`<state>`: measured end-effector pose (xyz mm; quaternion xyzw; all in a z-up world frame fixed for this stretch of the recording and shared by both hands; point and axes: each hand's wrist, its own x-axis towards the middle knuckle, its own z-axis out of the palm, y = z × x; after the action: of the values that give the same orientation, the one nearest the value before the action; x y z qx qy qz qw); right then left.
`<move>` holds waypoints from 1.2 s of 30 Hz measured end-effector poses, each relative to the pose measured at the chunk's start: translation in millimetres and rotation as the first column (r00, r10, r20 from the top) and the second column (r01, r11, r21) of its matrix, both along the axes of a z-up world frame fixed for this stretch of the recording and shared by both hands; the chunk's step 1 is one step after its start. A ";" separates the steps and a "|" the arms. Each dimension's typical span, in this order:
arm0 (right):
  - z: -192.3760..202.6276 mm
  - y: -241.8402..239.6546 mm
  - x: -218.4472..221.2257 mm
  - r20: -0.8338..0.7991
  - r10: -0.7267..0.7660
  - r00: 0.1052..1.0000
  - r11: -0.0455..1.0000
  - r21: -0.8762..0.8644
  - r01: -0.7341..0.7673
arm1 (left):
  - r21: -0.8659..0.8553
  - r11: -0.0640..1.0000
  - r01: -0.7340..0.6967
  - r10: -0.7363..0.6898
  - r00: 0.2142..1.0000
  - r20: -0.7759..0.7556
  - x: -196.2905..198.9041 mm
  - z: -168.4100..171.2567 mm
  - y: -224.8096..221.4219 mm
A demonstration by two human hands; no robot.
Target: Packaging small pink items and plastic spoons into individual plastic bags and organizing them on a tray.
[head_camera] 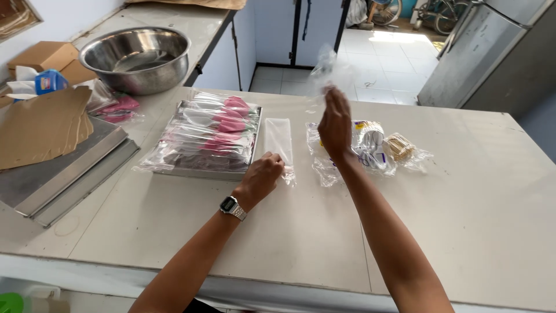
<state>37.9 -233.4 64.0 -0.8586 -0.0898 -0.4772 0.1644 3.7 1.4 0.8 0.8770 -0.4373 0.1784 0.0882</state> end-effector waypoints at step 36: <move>-54.2 48.0 -101.4 -0.293 0.366 0.883 0.916 -0.054 -0.398 | -0.115 0.991 0.069 -0.083 0.990 -0.118 -24.0 40.2 7.7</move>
<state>-63.5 -185.4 9.8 -0.8901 -0.2601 -0.3048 0.2174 -20.3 9.1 41.0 0.8628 -0.4536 0.1445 0.1701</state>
